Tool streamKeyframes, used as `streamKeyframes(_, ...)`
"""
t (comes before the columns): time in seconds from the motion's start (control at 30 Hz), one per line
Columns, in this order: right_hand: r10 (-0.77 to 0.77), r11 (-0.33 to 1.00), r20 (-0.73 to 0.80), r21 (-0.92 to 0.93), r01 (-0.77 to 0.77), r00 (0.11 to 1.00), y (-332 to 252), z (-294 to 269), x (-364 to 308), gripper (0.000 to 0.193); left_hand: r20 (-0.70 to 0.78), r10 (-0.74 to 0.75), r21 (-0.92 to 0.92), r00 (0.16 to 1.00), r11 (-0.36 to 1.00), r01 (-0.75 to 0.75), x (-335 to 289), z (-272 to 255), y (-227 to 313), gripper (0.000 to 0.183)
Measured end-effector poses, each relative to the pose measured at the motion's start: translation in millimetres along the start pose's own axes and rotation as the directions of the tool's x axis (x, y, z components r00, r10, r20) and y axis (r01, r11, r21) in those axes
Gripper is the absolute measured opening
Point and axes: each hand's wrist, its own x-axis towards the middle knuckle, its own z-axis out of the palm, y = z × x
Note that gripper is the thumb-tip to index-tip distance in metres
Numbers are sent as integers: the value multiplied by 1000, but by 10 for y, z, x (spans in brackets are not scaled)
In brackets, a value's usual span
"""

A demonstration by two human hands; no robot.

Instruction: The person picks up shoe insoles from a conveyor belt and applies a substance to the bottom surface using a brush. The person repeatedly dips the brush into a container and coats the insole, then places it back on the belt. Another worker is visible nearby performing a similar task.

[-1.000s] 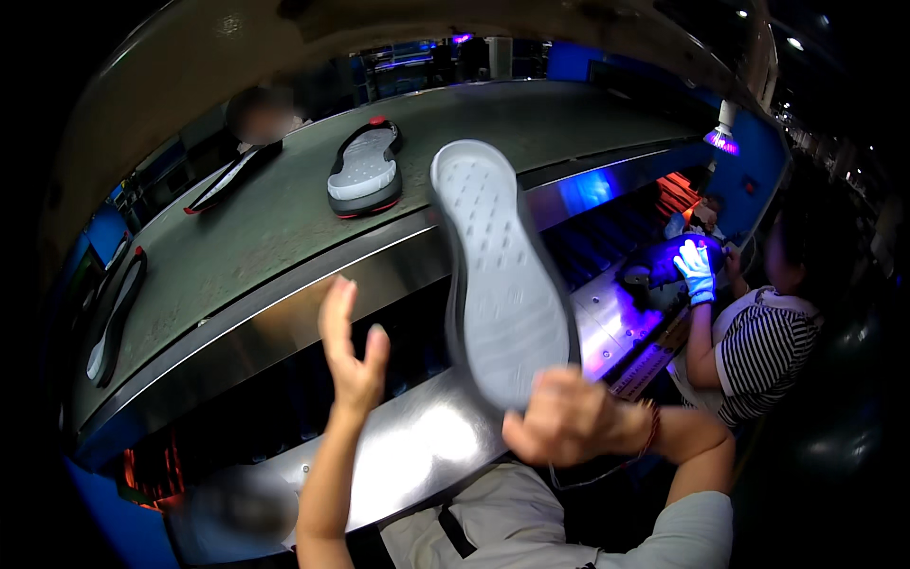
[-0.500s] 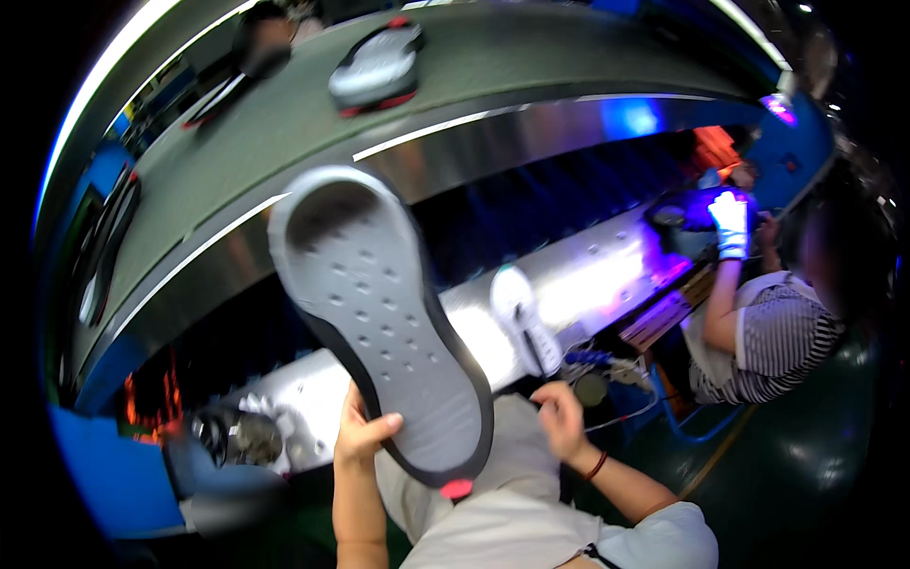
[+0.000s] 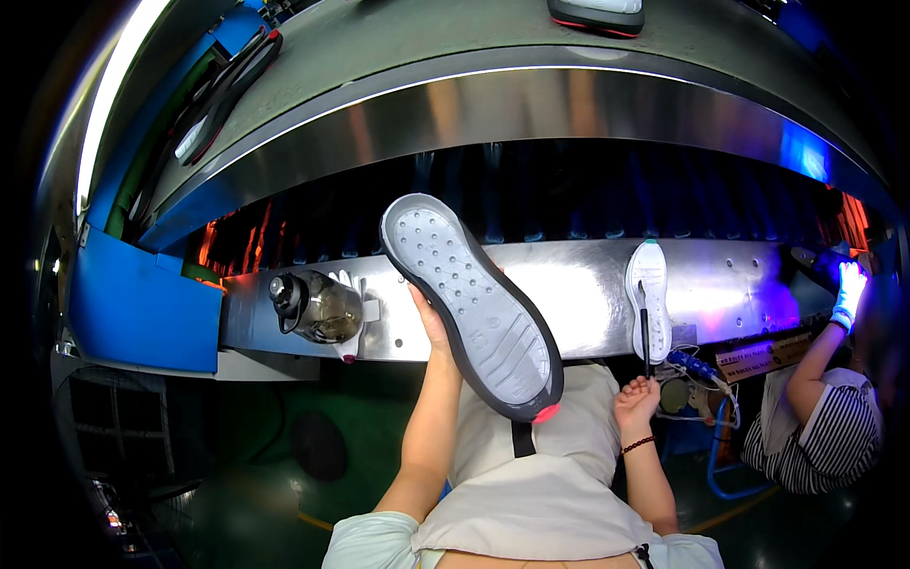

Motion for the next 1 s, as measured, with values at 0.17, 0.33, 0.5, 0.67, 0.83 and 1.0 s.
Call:
streamKeyframes(0.17,-490,848,210,-111,519,846,-348,548,-303,37,-73,60,43,996,997,-57,-21,-222,-42,83)
streamKeyframes(0.33,-481,377,542,-583,720,690,-826,1042,153,18,0,45,52,999,998,-45,-68,-117,-61,81)
streamKeyframes(0.5,-360,241,619,-660,711,698,-1113,1226,491,20,73,13,44,997,999,-16,-100,9,-63,78)
streamKeyframes(0.67,-302,721,583,-378,581,754,-1115,1364,86,24,-150,71,104,986,993,-56,-192,-208,80,71)
streamKeyframes(0.83,-150,761,766,-315,568,625,-880,1450,-472,22,-294,-24,204,956,975,87,-143,170,10,69)
streamKeyframes(1.0,121,755,911,-343,559,395,-468,1873,-929,20,-40,-208,143,977,967,211,-160,490,-257,87)
